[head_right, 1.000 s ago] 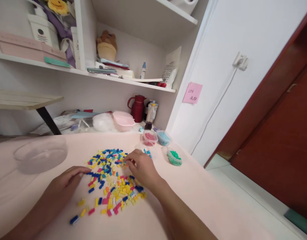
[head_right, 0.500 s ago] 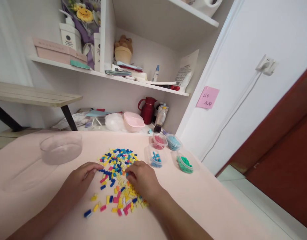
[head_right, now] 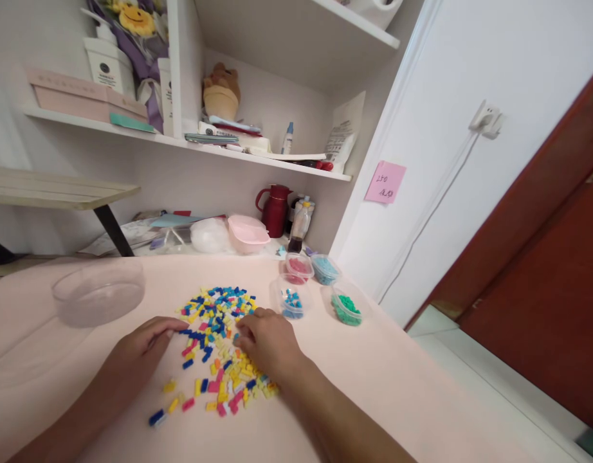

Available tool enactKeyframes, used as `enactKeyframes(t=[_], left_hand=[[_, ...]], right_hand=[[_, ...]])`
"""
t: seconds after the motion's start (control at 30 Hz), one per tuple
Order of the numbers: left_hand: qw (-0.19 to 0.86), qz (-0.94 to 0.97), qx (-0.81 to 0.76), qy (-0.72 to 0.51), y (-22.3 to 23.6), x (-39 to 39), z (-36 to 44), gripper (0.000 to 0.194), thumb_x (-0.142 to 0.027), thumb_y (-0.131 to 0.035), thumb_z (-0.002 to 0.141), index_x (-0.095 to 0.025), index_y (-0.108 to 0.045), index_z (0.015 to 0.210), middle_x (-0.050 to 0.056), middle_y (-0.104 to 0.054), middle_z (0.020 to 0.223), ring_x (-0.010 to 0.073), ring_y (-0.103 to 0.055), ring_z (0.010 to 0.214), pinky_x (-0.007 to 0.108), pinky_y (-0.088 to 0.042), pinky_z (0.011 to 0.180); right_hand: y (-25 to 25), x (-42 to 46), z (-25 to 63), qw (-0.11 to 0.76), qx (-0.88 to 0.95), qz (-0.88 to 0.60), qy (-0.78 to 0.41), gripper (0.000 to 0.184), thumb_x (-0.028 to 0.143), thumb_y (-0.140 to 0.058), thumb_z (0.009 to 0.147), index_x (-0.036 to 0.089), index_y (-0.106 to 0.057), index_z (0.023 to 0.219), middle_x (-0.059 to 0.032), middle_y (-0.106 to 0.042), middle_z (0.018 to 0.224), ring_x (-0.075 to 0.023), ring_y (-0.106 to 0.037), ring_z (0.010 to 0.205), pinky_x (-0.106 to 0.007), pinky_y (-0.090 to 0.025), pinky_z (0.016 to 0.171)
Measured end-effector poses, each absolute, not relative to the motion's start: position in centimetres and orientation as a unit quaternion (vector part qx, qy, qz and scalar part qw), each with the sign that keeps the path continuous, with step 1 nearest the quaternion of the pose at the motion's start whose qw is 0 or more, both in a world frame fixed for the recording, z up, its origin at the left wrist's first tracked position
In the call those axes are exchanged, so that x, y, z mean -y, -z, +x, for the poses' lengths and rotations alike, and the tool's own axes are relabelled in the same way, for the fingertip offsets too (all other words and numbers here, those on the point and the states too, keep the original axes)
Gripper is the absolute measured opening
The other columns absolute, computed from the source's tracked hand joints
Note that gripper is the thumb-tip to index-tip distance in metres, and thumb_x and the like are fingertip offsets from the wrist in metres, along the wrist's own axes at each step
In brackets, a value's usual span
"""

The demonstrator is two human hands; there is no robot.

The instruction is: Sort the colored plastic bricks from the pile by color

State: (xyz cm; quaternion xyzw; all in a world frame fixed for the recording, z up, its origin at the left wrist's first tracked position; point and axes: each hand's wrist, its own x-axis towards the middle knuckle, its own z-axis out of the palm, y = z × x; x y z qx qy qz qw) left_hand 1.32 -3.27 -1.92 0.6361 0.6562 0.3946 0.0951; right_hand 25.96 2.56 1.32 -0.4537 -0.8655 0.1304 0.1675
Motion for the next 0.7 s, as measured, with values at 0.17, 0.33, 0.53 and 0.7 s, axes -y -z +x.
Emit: enactKeyframes(t=[0.17,0.33,0.53,0.7], left_hand=[[0.097,0.637,-0.655,-0.395,1.53,3.47,1.50,0.035,-0.031,-0.040,0.083,-0.025,-0.073,0.091,0.002,-0.076,0.101,0.0214,-0.069,0.098,0.034,-0.053,0.090],[0.092,0.639,-0.651,-0.398,1.79,3.42,1.31,0.036,-0.032,-0.039,0.083,-0.025,-0.073,0.090,0.002,-0.076,0.101,0.0217,-0.069,0.098,0.035,-0.053,0.090],[0.092,0.636,-0.656,-0.397,2.10,3.10,1.06,0.036,-0.033,-0.039,0.081,-0.026,-0.074,0.090,0.002,-0.076,0.100,0.0216,-0.070,0.098,0.035,-0.054,0.089],[0.088,0.635,-0.653,-0.404,2.04,2.99,0.96,0.037,-0.037,-0.040,0.080,-0.027,-0.074,0.088,0.001,-0.077,0.099,0.0218,-0.071,0.097,0.035,-0.055,0.089]], right_hand=[[-0.56,-2.77,25.70,0.181,0.865,-0.453,-0.119,0.018,0.025,-0.068,0.080,0.029,-0.072,0.096,-0.0008,-0.069,0.098,-0.0188,-0.063,0.093,-0.026,-0.042,0.076],[-0.56,-2.69,25.43,0.185,0.867,-0.449,-0.110,0.017,0.027,-0.069,0.080,0.030,-0.072,0.097,-0.0009,-0.070,0.098,-0.0190,-0.062,0.091,-0.026,-0.041,0.075],[-0.65,-2.55,25.30,0.211,0.864,-0.438,-0.133,0.015,0.017,-0.067,0.076,0.027,-0.070,0.087,0.0006,-0.070,0.090,-0.0172,-0.062,0.085,-0.025,-0.040,0.071],[-1.14,-3.22,25.87,0.268,0.833,-0.449,-0.182,0.018,0.009,-0.062,0.071,0.024,-0.068,0.080,0.0020,-0.070,0.080,-0.0149,-0.062,0.073,-0.023,-0.041,0.065]])
